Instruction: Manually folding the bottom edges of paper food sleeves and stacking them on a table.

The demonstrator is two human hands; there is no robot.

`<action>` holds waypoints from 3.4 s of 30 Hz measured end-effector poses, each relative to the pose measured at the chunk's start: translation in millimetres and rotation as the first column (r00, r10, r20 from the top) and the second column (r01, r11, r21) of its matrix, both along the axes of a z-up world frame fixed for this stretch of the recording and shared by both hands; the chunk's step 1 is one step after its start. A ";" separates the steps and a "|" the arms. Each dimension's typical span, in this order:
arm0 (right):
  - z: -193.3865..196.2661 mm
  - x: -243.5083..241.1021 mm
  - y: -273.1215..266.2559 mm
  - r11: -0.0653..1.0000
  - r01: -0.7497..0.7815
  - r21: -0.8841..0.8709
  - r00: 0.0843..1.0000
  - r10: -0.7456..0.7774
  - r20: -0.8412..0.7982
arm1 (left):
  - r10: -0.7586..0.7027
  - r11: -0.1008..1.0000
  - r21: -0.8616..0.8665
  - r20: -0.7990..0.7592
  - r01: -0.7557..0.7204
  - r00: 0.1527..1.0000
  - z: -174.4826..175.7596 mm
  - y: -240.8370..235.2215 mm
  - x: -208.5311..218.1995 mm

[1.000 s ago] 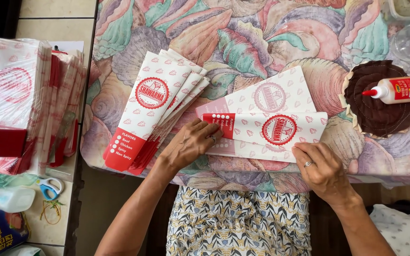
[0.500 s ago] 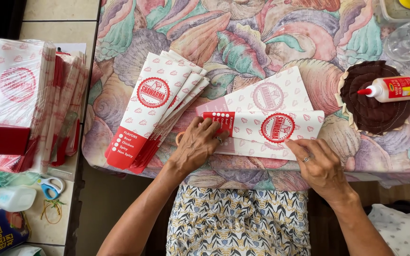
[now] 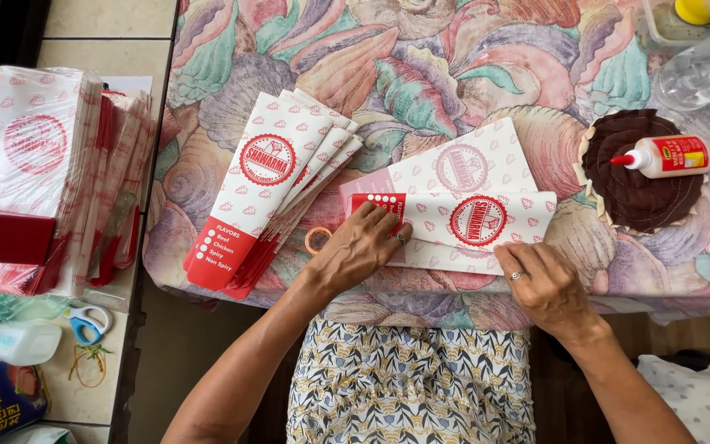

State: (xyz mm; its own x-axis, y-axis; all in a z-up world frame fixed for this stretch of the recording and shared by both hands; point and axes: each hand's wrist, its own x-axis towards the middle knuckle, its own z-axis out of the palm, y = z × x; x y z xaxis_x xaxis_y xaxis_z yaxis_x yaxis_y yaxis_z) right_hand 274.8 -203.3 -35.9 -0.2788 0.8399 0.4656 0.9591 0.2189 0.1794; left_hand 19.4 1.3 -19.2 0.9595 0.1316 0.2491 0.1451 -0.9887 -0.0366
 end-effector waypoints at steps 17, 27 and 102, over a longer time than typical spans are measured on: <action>-6.3 0.6 -14.5 0.997 0.060 -0.056 0.969 -0.072 -0.238 | -0.057 0.998 0.022 0.054 0.056 0.997 -21.9 0.2 -1.5; -6.7 -3.3 -17.2 0.994 0.080 -0.077 0.966 -0.097 -0.240 | 0.104 0.992 -0.064 -0.003 -0.104 0.995 -14.7 -22.2 3.2; 8.3 -48.0 186.0 0.804 -0.546 -0.236 0.717 0.303 -0.628 | 0.272 0.959 -0.054 -0.119 -0.279 0.955 -26.8 -56.9 9.5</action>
State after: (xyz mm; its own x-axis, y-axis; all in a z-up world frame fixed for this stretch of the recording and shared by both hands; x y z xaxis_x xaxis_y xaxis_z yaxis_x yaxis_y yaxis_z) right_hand 226.7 -17.2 -27.7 -0.4567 0.8291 0.3225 0.6459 0.5584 -0.5206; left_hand 28.9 -55.6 -46.0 0.9044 0.4078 0.1253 0.4111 -0.9116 -0.0002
